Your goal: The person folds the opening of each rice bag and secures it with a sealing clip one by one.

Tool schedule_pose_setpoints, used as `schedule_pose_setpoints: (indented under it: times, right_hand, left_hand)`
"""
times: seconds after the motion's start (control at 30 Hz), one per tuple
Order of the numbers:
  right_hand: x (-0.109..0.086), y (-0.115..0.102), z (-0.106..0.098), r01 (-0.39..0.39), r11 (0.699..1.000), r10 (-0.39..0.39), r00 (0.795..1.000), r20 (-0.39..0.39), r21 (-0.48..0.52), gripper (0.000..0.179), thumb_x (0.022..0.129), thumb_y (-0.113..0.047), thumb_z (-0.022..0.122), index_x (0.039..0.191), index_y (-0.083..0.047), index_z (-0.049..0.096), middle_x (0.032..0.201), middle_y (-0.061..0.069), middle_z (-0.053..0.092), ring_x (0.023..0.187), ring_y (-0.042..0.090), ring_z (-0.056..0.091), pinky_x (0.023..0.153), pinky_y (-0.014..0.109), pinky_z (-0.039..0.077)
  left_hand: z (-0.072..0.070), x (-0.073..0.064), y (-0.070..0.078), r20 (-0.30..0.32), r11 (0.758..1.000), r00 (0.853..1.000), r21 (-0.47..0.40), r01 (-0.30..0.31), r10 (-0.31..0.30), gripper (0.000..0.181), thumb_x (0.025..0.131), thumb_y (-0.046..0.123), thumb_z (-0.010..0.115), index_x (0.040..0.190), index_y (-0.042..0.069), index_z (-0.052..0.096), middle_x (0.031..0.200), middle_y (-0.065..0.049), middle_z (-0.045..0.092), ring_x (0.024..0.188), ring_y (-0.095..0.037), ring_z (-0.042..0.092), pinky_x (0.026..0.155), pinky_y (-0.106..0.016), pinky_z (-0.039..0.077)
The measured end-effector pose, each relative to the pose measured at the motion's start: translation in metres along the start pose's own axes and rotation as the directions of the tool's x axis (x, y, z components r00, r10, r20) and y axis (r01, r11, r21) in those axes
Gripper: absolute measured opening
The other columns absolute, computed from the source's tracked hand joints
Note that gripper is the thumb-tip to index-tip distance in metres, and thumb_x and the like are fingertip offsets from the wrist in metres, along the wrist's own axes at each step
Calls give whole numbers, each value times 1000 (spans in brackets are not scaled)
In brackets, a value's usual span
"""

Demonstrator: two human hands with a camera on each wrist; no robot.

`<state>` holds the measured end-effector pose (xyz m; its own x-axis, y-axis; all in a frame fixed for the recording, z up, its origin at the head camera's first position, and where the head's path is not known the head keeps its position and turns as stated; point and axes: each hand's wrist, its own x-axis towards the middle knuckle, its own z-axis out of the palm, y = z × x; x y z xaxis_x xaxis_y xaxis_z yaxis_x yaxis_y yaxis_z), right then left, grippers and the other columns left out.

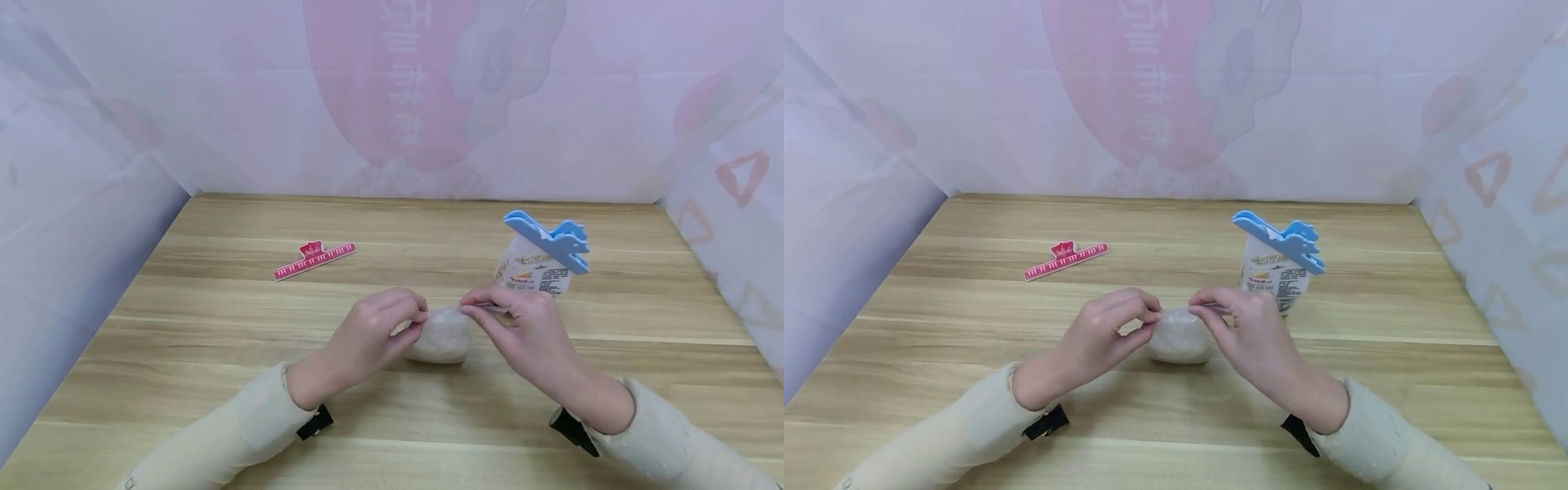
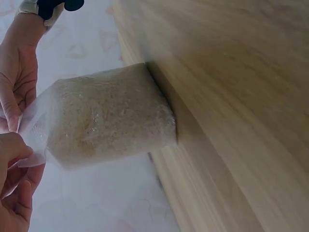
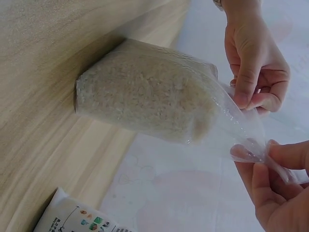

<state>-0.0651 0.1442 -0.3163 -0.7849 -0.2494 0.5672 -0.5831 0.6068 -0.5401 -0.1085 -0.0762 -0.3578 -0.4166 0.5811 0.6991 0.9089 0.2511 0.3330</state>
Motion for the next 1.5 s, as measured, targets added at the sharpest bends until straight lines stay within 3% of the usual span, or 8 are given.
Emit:
schedule_pose_setpoints:
  times: [0.23, 0.37, 0.5, 0.63, 0.83, 1.1, 1.37, 1.5]
  right_hand:
    - [0, 1, 1, 53, 998, -53, 999, -8, -24, 17, 76, 7, 80, 84, -7, 75, 79, 0, 76, 71, 9, 71, 63, 10, 52]
    - [-1, 2, 2, 77, 996, -77, 997, -2, -41, 17, 75, 7, 80, 84, -6, 74, 80, 1, 76, 72, 12, 72, 67, 11, 54]
    - [-2, 2, 2, 77, 996, -78, 997, -1, -36, 18, 75, 8, 80, 84, -6, 74, 80, 0, 76, 71, 12, 72, 68, 11, 54]
    - [-4, 3, 1, 78, 997, -78, 997, -1, -20, 19, 75, 8, 80, 85, -7, 74, 80, 0, 76, 71, 11, 72, 68, 11, 54]
    - [-3, 4, -2, 20, 998, -22, 999, 33, 52, 17, 80, 7, 77, 87, -8, 75, 82, 0, 77, 74, 6, 69, 65, 13, 54]
    - [6, -2, -19, -141, 961, 96, 977, 193, 236, 10, 91, 1, 66, 93, -2, 75, 88, 8, 77, 81, 8, 71, 72, 21, 59]
    - [17, -4, -30, -227, 962, 159, 918, 364, 151, 7, 90, -8, 73, 96, -7, 77, 94, 3, 76, 86, 8, 70, 75, 22, 59]
    - [15, 3, -24, -155, 983, 108, 927, 360, 103, 9, 86, -8, 77, 94, -9, 78, 91, 0, 77, 80, 4, 67, 70, 21, 58]
  left_hand:
    - [-6, -3, -4, 18, 1000, 999, -13, -27, 27, 15, 79, -8, 73, 84, 4, 65, 89, -6, 71, 84, -14, 67, 81, -20, 57]
    - [-7, 1, -5, 67, 982, 992, -148, 117, -108, 11, 84, 5, 75, 90, 8, 66, 87, -1, 70, 83, -10, 65, 74, -21, 56]
    - [-4, 9, -1, 121, 930, 955, -224, 292, -271, 10, 89, 20, 75, 95, 12, 71, 88, 4, 71, 84, -6, 62, 70, -23, 55]
    - [1, 19, 2, 163, 895, 934, -274, 352, -317, 8, 90, 19, 75, 94, 12, 75, 87, 4, 72, 83, -4, 62, 70, -21, 55]
    - [4, 25, 1, 172, 900, 949, -310, 305, -262, 5, 89, 13, 74, 88, 9, 74, 81, 2, 70, 77, -5, 60, 67, -18, 53]
    - [7, 23, -2, 111, 929, 978, -312, 201, -175, 3, 88, 7, 75, 87, 8, 72, 81, -1, 69, 77, -6, 61, 71, -17, 54]
    - [9, 21, -4, 72, 945, 988, -291, 152, -137, 5, 86, 6, 76, 88, 8, 72, 81, -1, 69, 77, -7, 61, 70, -17, 53]
    - [10, 22, -3, 69, 947, 989, -285, 146, -132, 5, 86, 7, 76, 87, 7, 72, 81, -1, 69, 77, -7, 62, 70, -16, 53]
